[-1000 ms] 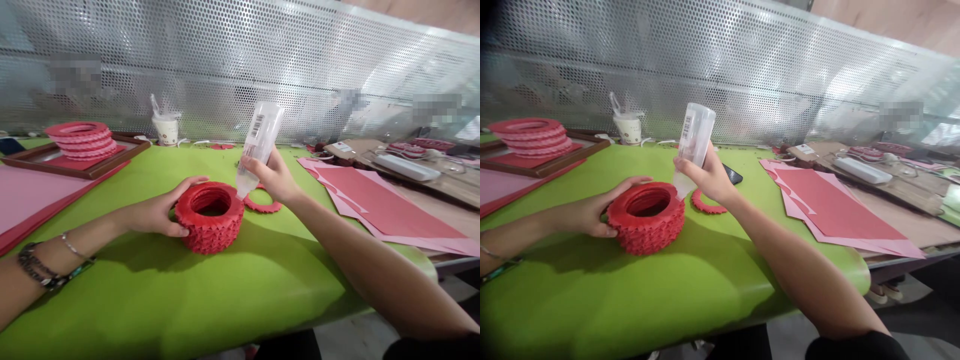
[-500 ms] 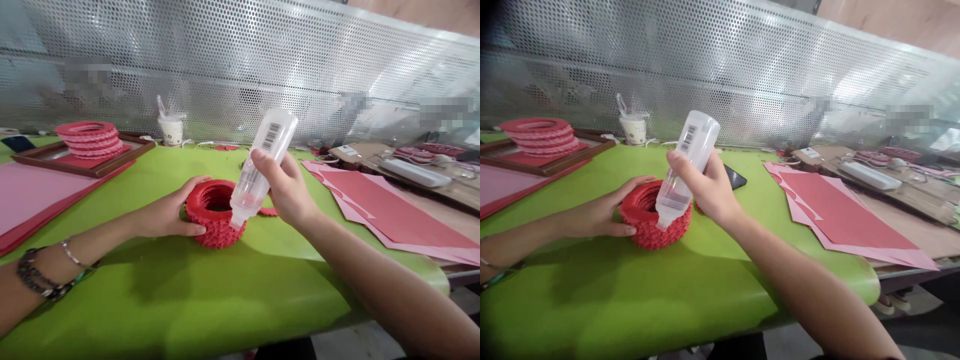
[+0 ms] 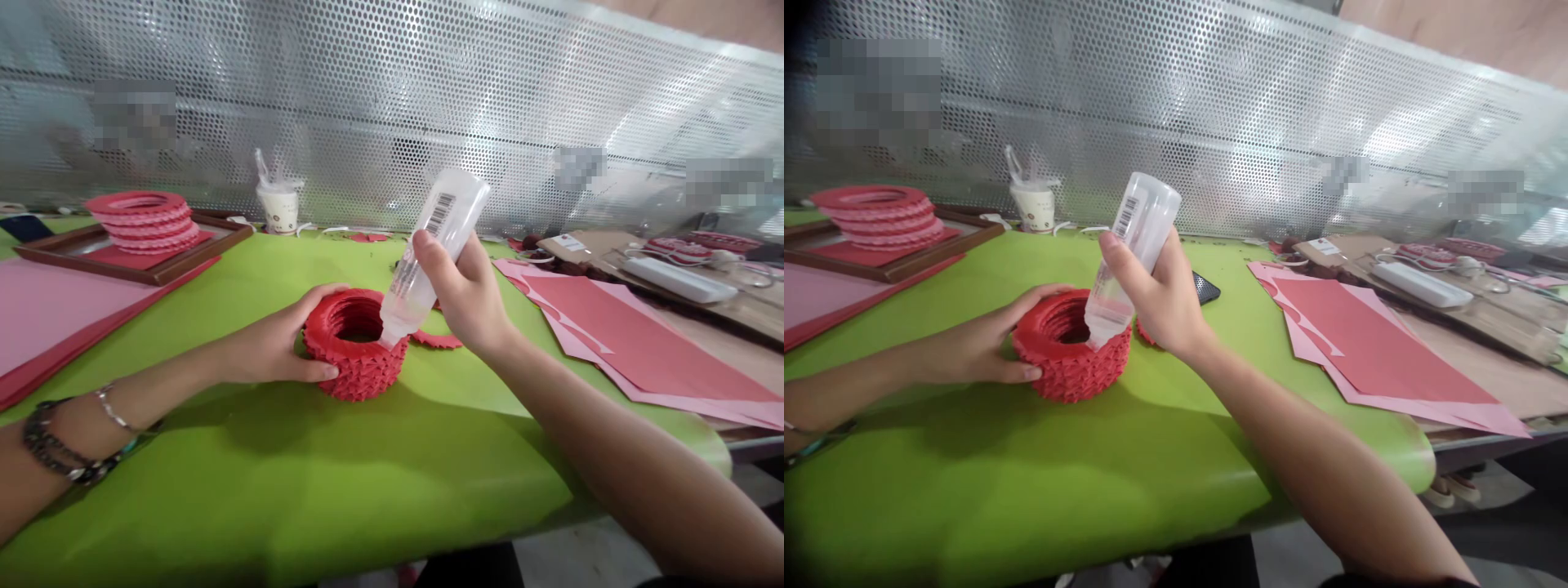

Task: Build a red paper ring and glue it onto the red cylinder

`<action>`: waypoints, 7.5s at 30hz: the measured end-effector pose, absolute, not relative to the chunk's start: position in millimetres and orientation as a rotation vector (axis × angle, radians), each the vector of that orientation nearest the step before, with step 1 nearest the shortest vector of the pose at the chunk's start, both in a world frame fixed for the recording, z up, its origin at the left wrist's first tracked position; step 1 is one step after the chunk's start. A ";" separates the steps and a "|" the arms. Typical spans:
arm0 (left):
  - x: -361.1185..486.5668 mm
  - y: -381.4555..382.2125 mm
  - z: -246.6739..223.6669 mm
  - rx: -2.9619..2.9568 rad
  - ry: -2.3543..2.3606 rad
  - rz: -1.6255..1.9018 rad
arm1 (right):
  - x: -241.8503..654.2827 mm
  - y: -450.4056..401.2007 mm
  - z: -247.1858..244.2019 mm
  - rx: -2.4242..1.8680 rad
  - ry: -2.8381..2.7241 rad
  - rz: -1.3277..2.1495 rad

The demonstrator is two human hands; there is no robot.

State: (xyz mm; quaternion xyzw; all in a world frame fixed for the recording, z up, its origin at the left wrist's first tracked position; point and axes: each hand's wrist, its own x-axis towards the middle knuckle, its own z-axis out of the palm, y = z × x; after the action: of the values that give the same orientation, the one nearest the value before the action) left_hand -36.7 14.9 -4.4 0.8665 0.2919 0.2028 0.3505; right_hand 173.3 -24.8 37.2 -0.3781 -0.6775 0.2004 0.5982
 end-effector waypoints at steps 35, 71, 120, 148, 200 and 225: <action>-38.9 29.4 -19.3 2.146 0.659 0.534 | 180.4 -18.5 41.7 -0.877 -1.507 0.424; -38.1 30.2 -13.3 2.156 0.541 0.451 | 185.0 -11.0 36.7 -0.872 -1.595 0.488; -41.3 30.7 -4.3 2.163 0.454 0.280 | 197.9 -5.4 42.3 -0.926 -1.506 0.562; -43.3 38.3 -6.5 2.093 0.433 0.213 | 193.3 -7.2 38.0 -0.701 -1.658 0.374; -56.6 50.0 -9.4 1.945 0.424 0.230 | 173.6 -34.3 44.4 -0.694 -1.449 0.261; -57.1 49.3 -6.4 1.926 0.452 0.168 | 179.0 -30.2 41.2 -0.704 -1.538 0.095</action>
State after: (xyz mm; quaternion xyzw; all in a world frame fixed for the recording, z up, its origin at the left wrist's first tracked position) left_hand -57.1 49.3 -6.4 0.8125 0.1908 0.0708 0.5463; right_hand 179.0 -30.2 41.2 -0.3112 -0.6803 0.0421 0.6622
